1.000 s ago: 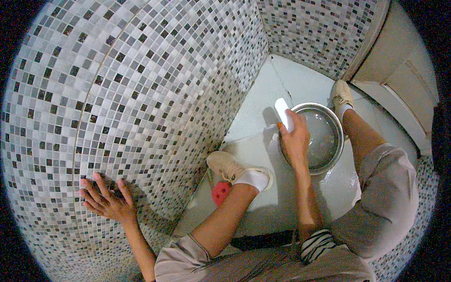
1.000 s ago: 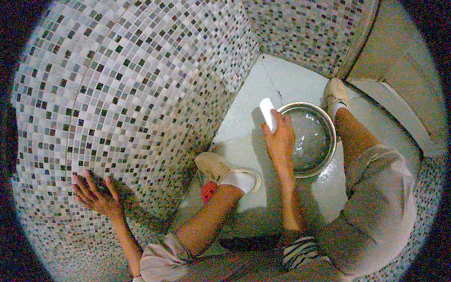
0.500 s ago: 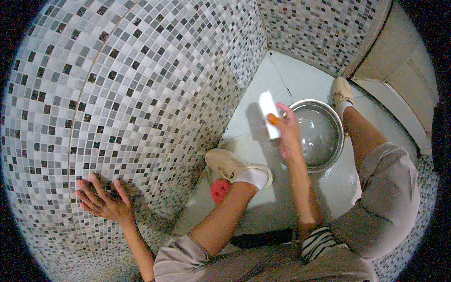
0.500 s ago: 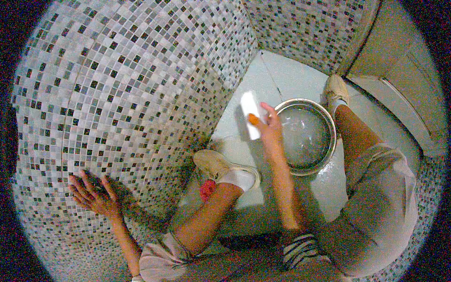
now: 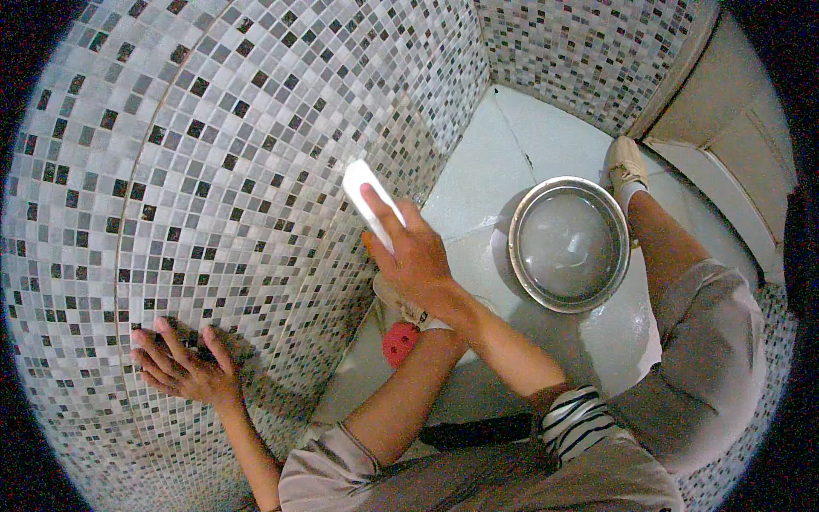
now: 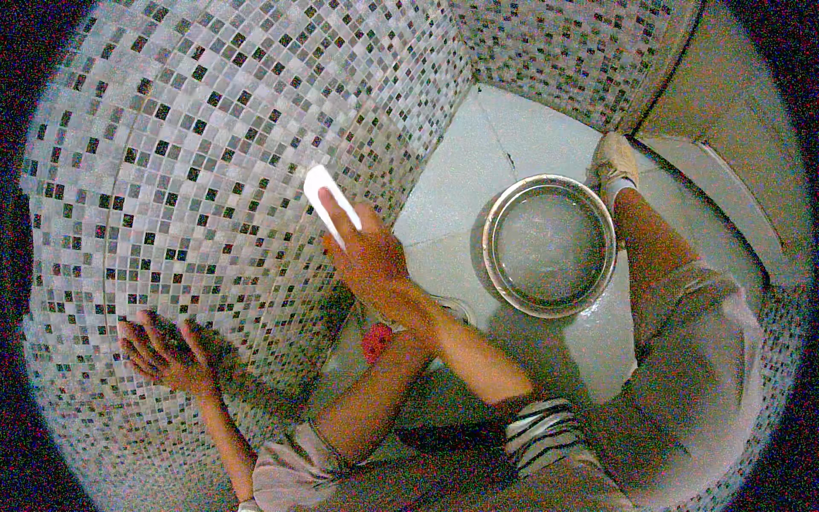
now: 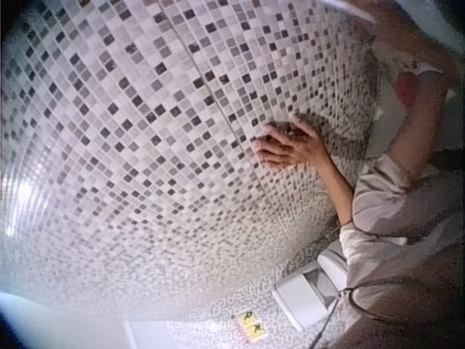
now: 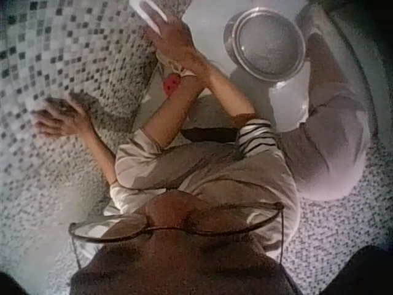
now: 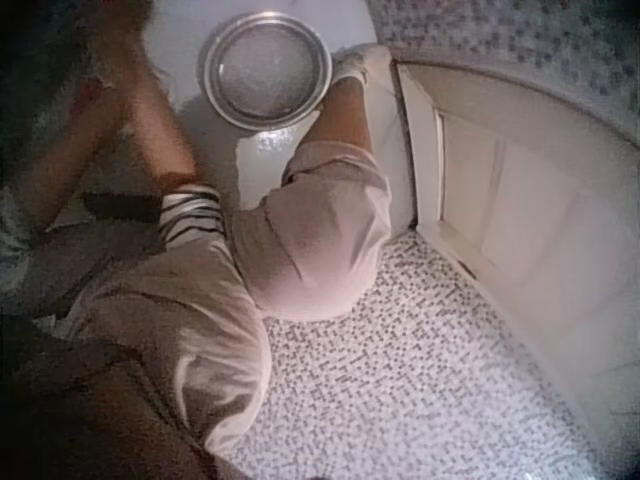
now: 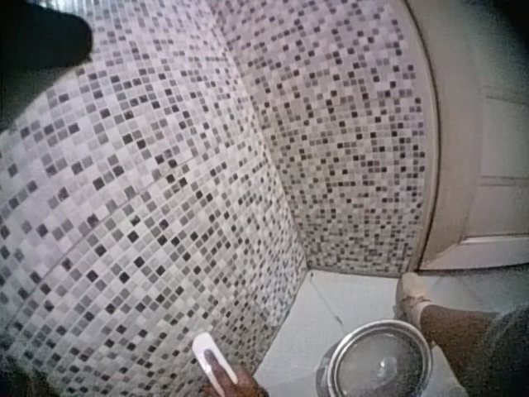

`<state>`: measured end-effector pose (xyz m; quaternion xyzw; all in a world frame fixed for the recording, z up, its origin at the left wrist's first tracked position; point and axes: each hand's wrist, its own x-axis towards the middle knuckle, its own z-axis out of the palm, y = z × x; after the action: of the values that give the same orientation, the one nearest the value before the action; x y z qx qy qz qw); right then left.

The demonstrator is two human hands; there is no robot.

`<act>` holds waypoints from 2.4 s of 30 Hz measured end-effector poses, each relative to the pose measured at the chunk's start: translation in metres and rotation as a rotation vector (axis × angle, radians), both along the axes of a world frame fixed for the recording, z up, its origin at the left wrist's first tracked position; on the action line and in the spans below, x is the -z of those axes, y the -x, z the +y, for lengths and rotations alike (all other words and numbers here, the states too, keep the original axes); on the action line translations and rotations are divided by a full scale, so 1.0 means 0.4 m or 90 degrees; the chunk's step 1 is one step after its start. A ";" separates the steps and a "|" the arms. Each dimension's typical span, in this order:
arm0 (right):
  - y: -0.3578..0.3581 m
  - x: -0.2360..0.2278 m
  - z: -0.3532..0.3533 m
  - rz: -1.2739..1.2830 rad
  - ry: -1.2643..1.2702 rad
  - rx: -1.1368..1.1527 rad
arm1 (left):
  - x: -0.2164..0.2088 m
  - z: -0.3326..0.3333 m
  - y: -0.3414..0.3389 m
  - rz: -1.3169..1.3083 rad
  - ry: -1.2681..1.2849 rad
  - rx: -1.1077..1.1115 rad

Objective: The person cleans a tiled wall by hand using a white sponge, dipping it into a metal bowl of water on the floor.

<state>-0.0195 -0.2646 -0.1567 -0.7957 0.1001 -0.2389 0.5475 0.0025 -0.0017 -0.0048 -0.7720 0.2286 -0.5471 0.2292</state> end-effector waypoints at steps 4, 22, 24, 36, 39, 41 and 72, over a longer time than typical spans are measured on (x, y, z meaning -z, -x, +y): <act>-0.044 -0.016 -0.044 -0.065 0.097 0.153 | 0.003 -0.007 0.005 0.001 -0.003 -0.017; 0.013 -0.036 0.076 -0.112 0.066 0.069 | -0.002 0.002 0.000 -0.002 -0.006 0.011; -0.020 -0.034 0.008 -0.053 0.040 0.051 | 0.004 0.002 0.005 0.015 0.011 -0.002; -0.036 -0.037 -0.013 -0.035 0.095 0.128 | 0.006 -0.012 -0.002 -0.008 0.000 -0.008; -0.070 -0.046 -0.056 -0.112 0.043 0.156 | 0.004 -0.003 -0.007 -0.011 0.001 -0.012; -0.062 -0.050 -0.021 -0.067 0.000 0.163 | 0.005 0.001 -0.005 -0.008 -0.004 0.000; -0.088 -0.082 -0.066 -0.085 0.041 0.155 | 0.007 -0.006 -0.012 -0.025 0.001 0.002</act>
<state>0.0157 -0.2910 -0.1241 -0.7771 0.1520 -0.3591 0.4941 0.0071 -0.0039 -0.0075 -0.7608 0.2247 -0.5629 0.2320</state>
